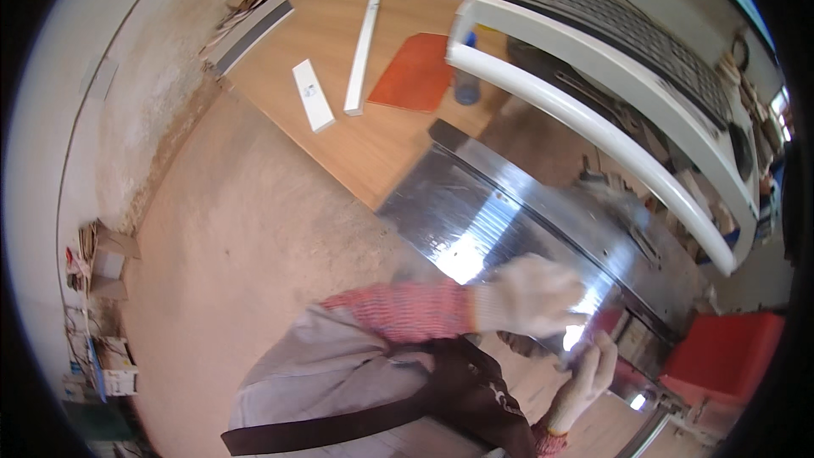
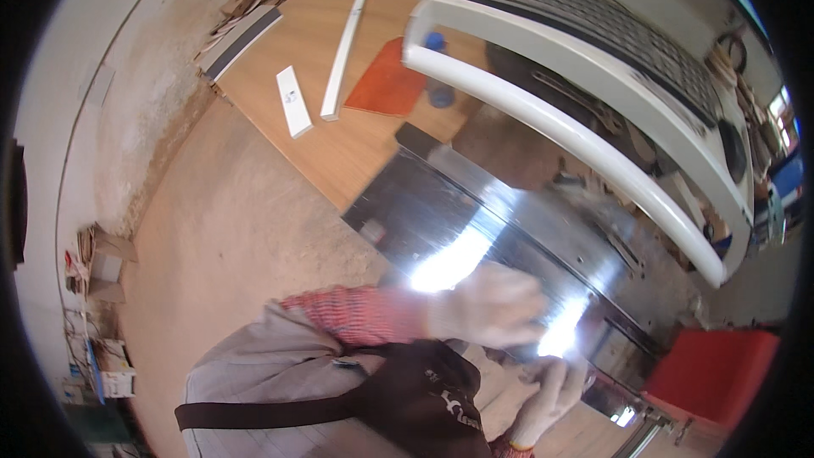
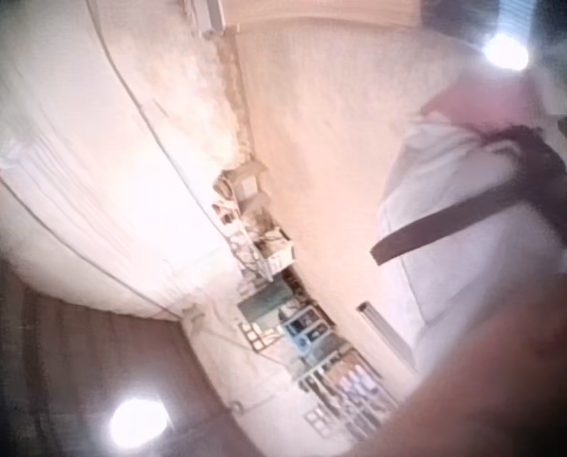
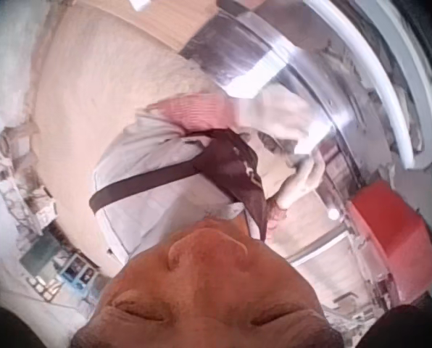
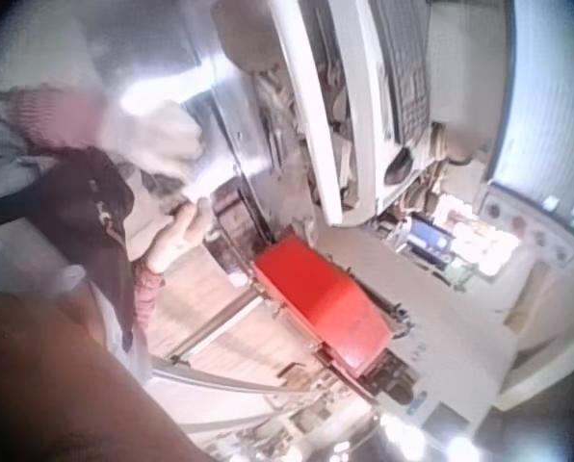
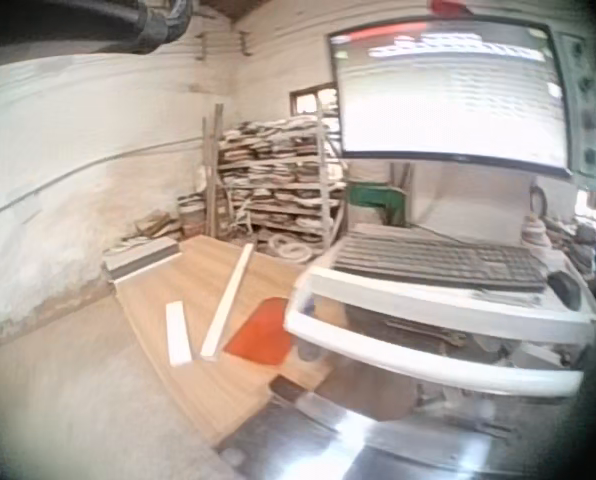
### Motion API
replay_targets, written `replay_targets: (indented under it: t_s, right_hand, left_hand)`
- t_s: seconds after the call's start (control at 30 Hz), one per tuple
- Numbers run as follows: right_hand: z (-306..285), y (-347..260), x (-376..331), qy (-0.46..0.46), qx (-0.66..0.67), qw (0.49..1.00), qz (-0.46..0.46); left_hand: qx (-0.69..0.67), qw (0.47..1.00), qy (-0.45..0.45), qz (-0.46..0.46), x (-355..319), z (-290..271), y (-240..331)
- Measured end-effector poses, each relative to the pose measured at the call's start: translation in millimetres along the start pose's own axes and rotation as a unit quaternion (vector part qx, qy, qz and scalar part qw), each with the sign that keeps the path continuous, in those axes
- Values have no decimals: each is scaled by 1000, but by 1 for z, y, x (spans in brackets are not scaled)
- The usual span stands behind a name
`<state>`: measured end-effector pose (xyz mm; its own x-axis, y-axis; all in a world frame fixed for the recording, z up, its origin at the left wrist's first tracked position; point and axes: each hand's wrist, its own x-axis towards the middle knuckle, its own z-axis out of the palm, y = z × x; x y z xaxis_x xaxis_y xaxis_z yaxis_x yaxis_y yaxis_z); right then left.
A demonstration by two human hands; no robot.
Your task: The person sands multiple white wooden strips on a metal sanding machine, then applies yellow tape to the edges of the strips. The person places the finished strips on a nearby table and walks across the workshop to another workstation.
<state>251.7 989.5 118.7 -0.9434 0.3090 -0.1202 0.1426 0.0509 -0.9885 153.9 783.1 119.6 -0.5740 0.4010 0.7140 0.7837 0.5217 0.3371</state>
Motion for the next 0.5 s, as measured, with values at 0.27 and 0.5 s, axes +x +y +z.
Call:
replay_targets:
  t_s: [0.27,0.5]
  right_hand:
    - [375,-56,18,-417,-217,786,-402]
    - [667,8,2,-392,-403,697,-445]
  left_hand:
    - [242,933,55,-261,-198,-245,-54]
    - [133,735,217,-629,-285,-299,-22]
